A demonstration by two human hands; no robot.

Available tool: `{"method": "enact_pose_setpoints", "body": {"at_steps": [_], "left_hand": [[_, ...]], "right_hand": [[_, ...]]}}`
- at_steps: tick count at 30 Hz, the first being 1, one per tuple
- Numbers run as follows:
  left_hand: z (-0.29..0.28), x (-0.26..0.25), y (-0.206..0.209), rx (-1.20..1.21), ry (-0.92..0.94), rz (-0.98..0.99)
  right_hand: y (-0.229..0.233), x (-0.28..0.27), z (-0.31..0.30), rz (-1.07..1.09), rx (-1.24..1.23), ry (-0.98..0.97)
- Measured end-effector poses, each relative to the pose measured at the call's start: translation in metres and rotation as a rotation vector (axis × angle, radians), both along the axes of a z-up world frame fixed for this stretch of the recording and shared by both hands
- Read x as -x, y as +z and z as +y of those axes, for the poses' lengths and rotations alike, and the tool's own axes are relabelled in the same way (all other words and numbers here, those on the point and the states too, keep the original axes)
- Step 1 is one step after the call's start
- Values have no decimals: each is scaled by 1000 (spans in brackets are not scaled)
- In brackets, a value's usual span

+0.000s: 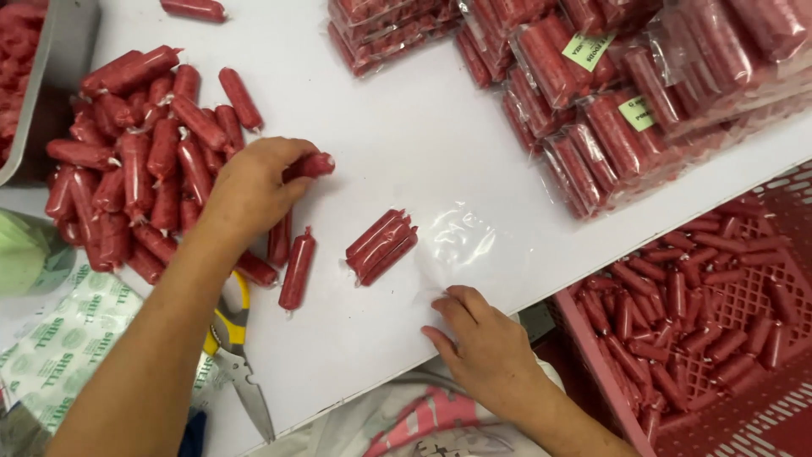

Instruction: Packaging small sausages into plastic bags, labeling them, and sealing the bags using an impulse sealer.

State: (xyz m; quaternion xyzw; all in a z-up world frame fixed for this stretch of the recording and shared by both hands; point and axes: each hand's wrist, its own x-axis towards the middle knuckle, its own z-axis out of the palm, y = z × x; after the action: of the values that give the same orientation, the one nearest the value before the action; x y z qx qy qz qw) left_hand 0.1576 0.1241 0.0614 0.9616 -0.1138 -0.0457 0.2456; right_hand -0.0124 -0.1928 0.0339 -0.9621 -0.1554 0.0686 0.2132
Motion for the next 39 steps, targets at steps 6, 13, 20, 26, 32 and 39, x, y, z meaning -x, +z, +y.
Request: {"method": "enact_pose_setpoints", "body": {"at_steps": [6,13,20,26,32,39], "left_hand": [[-64,76,39,592,588,186],[-91,98,-21,511,-189,-296],[-84,93,-53,-67,-164,-412],[-83,150,-16,1059,406,103],[-99,249,-12,2224,8,723],[-106,274,-43,2124,137,1025]], "right_hand": [[13,-2,-4,72,-111,33],[1,4,-2,-353,-210,267],[13,9,-5,-335,-283,412],[-21,0,-14,-181,-376,258],[-9,-11,-17,19,-403,117],[-7,8,-8,-123,-161,248]]}}
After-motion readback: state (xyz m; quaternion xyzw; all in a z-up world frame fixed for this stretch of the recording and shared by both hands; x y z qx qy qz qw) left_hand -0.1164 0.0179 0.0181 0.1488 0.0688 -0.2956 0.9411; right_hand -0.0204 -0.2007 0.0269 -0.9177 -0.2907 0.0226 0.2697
